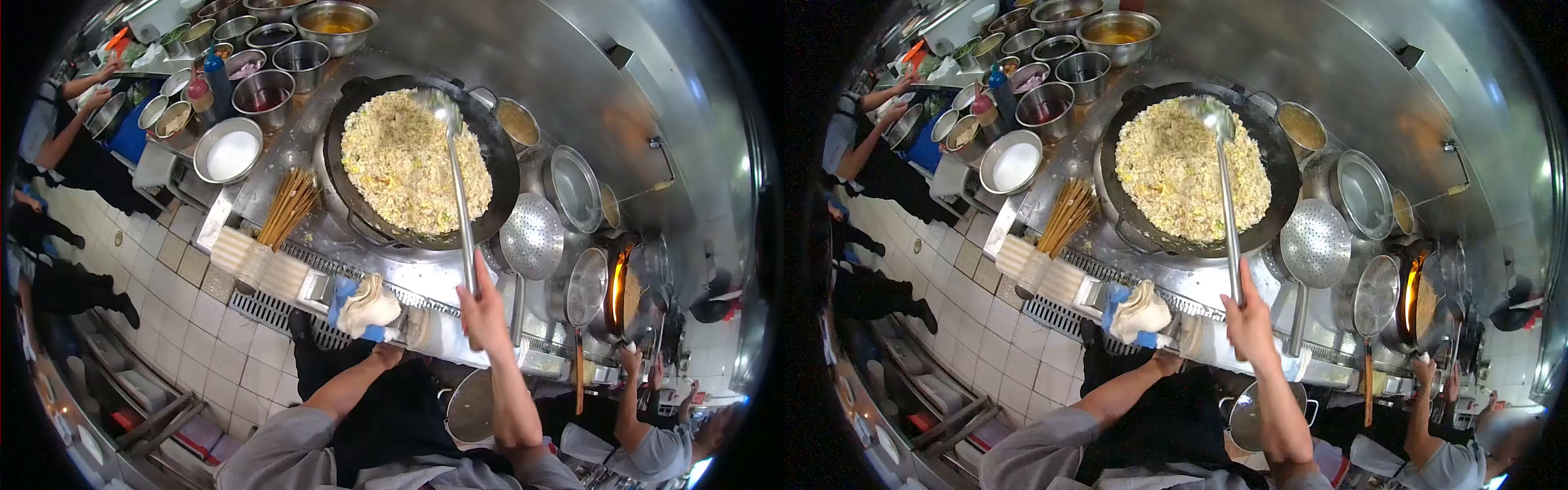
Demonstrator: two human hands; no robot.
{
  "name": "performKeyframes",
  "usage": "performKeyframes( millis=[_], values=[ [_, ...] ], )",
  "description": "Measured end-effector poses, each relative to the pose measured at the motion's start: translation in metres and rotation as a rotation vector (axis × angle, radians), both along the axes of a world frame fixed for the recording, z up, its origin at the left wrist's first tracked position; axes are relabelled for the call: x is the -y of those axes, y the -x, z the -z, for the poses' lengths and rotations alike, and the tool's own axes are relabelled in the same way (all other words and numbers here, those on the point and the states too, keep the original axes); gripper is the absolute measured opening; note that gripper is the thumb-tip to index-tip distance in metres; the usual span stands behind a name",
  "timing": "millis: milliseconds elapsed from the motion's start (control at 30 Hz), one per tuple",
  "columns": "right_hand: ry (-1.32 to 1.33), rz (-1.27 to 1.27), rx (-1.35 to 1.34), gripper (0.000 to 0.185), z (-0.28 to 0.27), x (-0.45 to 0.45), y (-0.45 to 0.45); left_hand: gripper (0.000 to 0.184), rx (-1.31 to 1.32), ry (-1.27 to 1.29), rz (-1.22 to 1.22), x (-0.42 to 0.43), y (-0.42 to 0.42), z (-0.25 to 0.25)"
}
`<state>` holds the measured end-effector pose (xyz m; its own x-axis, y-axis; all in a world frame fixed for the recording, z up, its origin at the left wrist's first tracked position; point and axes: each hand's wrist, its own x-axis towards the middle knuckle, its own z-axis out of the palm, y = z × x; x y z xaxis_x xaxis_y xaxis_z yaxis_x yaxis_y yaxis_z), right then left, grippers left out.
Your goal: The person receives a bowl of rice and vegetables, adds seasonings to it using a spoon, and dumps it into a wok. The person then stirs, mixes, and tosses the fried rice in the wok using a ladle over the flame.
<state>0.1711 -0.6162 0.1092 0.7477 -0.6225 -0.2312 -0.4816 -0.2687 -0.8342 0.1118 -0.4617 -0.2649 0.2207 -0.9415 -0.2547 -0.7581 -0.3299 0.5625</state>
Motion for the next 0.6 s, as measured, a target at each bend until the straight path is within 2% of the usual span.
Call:
performKeyframes(
  millis=[67,167,200,267,333,367,400,433,467,500,533,600],
  values=[
    [0.06,-0.046,-0.088,0.066,-0.017,0.015,-0.03,0.045,-0.109,0.052,-0.15,0.001,0.007,0.009],
    [0.182,-0.182,-0.158,0.065,-0.011,0.023,-0.035,0.045,-0.107,-0.284,0.098,0.003,-0.011,-0.025],
    [0.218,-0.241,-0.165,0.064,-0.008,0.023,-0.017,0.044,-0.14,-0.325,0.112,0.004,-0.023,-0.043],
    [0.191,-0.253,-0.261,0.065,-0.036,0.015,0.003,0.044,-0.216,-0.402,0.129,0.006,-0.041,-0.082],
    [0.156,-0.254,-0.384,0.066,-0.064,0.011,0.014,0.044,-0.237,-0.353,0.099,0.004,-0.028,-0.055],
    [0.12,-0.238,-0.457,0.065,-0.07,0.012,0.007,0.044,-0.216,-0.26,0.059,0.005,-0.005,0.002],
    [0.087,-0.224,-0.532,0.065,-0.077,0.013,-0.001,0.044,-0.192,-0.167,0.021,0.006,0.006,0.033],
    [0.164,-0.243,-0.446,0.065,-0.062,0.021,-0.01,0.044,-0.215,-0.227,0.037,0.005,-0.005,0.007],
    [0.242,-0.26,-0.362,0.065,-0.034,0.033,-0.018,0.045,-0.24,-0.287,0.052,0.003,-0.031,-0.058],
    [0.319,-0.28,-0.279,0.065,-0.026,0.036,-0.032,0.046,-0.266,-0.346,0.066,0.003,-0.044,-0.093],
    [0.245,-0.234,-0.39,0.066,-0.031,0.031,-0.042,0.045,-0.217,-0.291,0.059,0.005,-0.035,-0.075],
    [0.295,-0.286,-0.358,0.066,-0.022,0.03,-0.02,0.045,-0.115,-0.187,0.051,0.002,-0.017,-0.021]
  ],
)
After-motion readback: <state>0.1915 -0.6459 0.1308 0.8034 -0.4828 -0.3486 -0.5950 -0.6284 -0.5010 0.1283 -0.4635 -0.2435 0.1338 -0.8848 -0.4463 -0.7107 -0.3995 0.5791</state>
